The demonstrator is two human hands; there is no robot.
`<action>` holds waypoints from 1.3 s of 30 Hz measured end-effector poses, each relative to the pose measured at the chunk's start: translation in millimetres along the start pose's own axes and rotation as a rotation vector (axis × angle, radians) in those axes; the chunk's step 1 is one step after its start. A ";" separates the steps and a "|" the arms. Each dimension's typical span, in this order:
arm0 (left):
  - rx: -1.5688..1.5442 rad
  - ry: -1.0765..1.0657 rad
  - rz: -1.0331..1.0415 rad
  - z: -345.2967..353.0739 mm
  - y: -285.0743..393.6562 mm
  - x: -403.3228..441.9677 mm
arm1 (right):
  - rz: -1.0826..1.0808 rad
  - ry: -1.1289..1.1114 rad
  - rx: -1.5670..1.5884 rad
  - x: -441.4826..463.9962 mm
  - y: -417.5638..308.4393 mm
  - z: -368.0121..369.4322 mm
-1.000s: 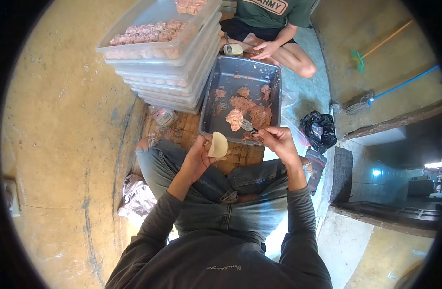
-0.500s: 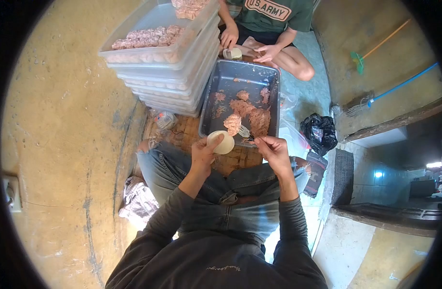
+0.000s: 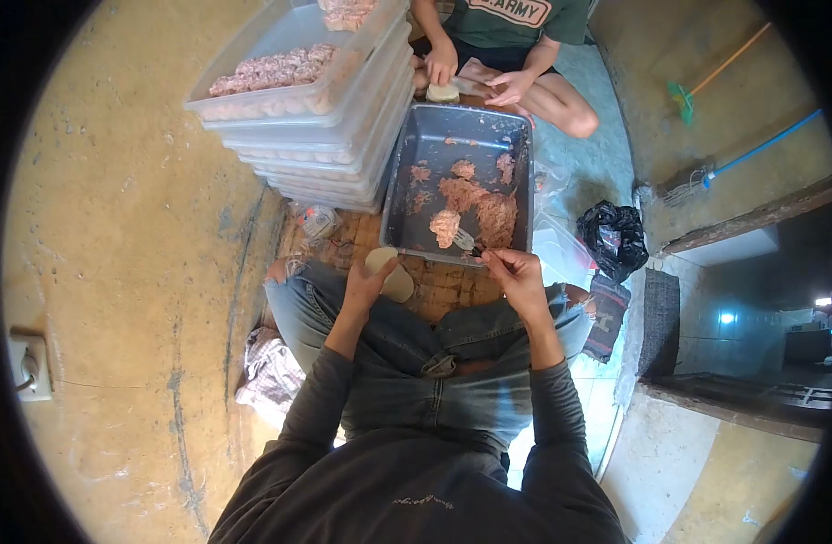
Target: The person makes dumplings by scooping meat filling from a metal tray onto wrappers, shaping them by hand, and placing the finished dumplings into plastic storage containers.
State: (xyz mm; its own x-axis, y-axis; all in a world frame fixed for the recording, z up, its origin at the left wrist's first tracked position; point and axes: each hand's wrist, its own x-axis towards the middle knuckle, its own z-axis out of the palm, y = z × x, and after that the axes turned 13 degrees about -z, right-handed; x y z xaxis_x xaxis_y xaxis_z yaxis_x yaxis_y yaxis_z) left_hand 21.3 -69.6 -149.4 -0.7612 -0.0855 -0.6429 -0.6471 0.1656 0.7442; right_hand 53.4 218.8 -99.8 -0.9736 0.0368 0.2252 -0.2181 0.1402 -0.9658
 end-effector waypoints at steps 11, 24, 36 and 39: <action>0.261 0.202 0.511 -33.5 -3.2 -25.2 | -0.001 0.006 -0.030 -1.9 9.2 -10.2; -0.829 -0.515 -0.013 62.8 76.5 -57.5 | -0.114 0.179 -0.078 -21.5 -47.0 31.7; -0.877 -0.490 0.076 38.5 56.6 -57.0 | -0.132 0.041 -0.347 -27.4 -86.0 26.7; -0.965 -0.585 0.121 46.3 76.4 -85.1 | -0.113 0.068 -0.206 -20.6 -79.5 35.5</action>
State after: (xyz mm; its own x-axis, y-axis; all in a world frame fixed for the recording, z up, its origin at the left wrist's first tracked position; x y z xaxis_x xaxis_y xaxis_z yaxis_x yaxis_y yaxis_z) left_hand 38.5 -4.1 -46.3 -0.8481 0.3938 -0.3546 -0.5260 -0.7066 0.4733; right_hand 88.4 171.7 -32.3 -0.9355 0.0744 0.3455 -0.3007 0.3460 -0.8887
